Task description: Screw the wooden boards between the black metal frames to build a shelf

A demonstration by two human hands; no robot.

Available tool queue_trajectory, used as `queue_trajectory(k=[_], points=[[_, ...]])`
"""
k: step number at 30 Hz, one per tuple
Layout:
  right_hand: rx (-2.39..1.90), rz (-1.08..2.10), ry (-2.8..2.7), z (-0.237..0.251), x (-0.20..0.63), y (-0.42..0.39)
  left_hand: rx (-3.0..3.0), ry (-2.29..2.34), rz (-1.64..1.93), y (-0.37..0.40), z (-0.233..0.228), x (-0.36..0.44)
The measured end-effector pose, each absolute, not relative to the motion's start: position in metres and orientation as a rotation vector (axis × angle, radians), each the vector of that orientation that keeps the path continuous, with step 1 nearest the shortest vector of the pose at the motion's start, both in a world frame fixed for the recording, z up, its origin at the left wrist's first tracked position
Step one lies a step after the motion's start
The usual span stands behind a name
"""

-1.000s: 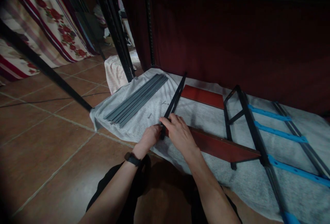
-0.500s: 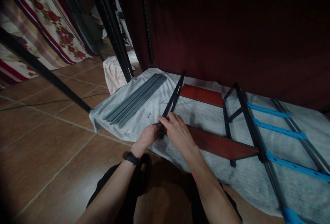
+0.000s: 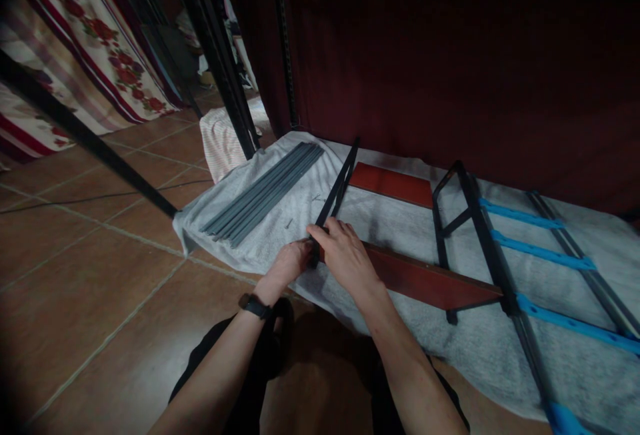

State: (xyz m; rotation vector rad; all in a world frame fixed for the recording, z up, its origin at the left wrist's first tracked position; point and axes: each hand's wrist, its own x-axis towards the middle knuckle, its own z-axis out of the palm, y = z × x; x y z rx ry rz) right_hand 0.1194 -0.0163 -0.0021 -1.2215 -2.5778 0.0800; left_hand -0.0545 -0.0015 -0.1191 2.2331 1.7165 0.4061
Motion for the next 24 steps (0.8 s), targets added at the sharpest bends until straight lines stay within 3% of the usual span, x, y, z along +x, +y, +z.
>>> queue_trajectory(k=[24], points=[[-1.227, 0.111, -2.538, 0.0009, 0.1224, -0.0128, 2.203, 1.682, 0.514, -0.001, -0.1243, -0.0544]])
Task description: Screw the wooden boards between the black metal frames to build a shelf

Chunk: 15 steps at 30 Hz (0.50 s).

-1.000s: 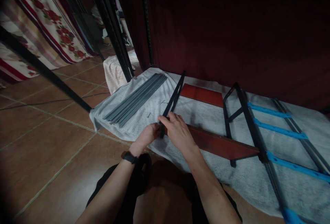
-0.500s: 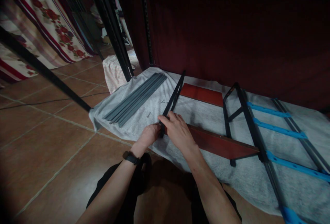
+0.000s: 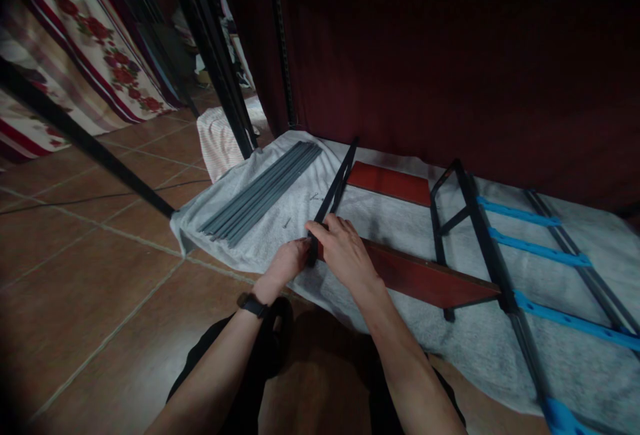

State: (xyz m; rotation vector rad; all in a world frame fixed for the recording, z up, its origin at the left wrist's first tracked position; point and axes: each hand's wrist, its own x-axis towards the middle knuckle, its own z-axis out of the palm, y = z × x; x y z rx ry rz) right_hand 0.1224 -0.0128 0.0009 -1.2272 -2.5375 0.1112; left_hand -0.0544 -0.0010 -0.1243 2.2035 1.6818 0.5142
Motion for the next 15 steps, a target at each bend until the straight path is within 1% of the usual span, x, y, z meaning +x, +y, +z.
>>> queue_trajectory(k=[7, 15], points=[[-1.216, 0.084, -2.528, 0.001, 0.125, -0.011, 1.972, 1.507, 0.565, 0.005, -0.118, -0.065], [-1.218, 0.1, -2.52, 0.001, 0.125, -0.011, 1.964, 1.537, 0.707, 0.008, -0.126, -0.062]])
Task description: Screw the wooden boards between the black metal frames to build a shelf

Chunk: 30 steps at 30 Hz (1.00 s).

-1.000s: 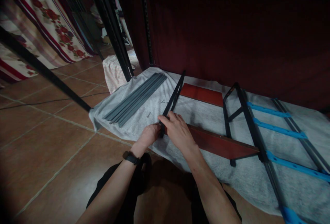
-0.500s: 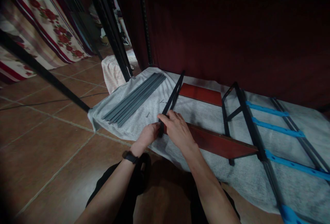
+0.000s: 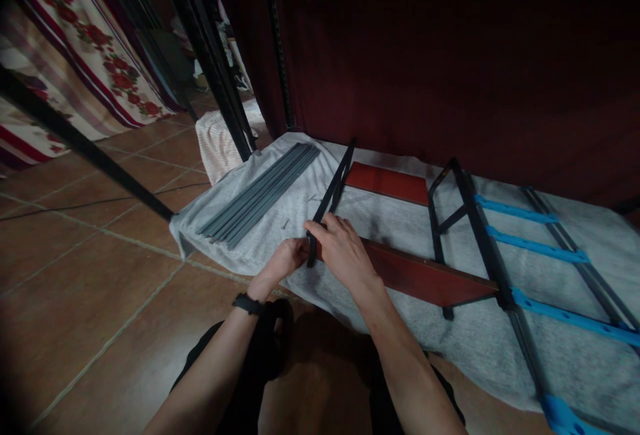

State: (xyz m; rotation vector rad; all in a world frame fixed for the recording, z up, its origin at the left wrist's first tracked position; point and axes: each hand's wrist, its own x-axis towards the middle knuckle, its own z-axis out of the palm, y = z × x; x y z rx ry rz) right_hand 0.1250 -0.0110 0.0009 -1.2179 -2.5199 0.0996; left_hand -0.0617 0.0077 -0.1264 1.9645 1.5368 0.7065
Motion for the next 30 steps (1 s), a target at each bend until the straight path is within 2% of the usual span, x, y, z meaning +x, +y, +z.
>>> queue_trajectory(k=[8, 18, 26, 30], points=[[-1.216, 0.127, -2.515, 0.0, 0.126, -0.009, 1.807, 1.418, 0.708, 0.009, -0.122, -0.068], [-1.215, 0.129, -2.515, 0.001, 0.126, -0.009, 1.667, 1.341, 0.913, 0.014, -0.133, -0.065], [-1.195, 0.108, -2.502, 0.002, 0.127, -0.01, 1.299, 1.361, 0.713, 0.009, -0.123, -0.061], [-1.189, 0.115, -2.502, 0.002, 0.126, -0.01, 1.246, 1.461, 0.734, 0.01, -0.126, -0.054]])
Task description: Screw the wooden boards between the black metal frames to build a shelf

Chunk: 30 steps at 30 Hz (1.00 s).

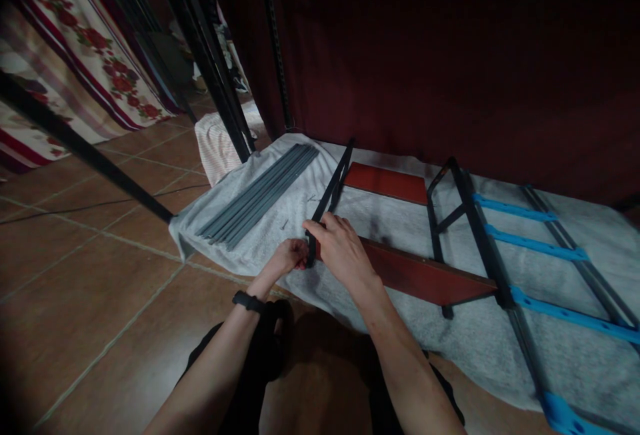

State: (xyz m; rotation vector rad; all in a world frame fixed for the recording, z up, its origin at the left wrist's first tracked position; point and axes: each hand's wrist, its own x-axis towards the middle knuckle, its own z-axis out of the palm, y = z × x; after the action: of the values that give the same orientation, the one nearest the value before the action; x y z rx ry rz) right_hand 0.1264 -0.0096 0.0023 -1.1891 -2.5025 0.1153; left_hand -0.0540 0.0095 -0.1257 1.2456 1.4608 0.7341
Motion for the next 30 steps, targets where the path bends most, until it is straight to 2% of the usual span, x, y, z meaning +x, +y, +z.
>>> queue_trajectory(k=[9, 15, 23, 30], points=[[-1.18, 0.104, -2.491, -0.0012, 0.1272, -0.0086, 1.136, 1.254, 0.989, 0.0121, -0.1249, -0.054], [-1.177, 0.117, -2.49, -0.0005, 0.1266, -0.0079, 1.273, 1.5, 0.773, 0.0078, -0.1229, -0.0544], [-1.174, 0.116, -2.484, -0.0004, 0.1267, -0.0085, 1.094, 1.375, 0.912, 0.0118, -0.1204, -0.0487], [-1.181, 0.096, -2.485, 0.0007, 0.1262, -0.0092, 1.155, 1.445, 0.811, 0.0091, -0.1221, -0.0508]])
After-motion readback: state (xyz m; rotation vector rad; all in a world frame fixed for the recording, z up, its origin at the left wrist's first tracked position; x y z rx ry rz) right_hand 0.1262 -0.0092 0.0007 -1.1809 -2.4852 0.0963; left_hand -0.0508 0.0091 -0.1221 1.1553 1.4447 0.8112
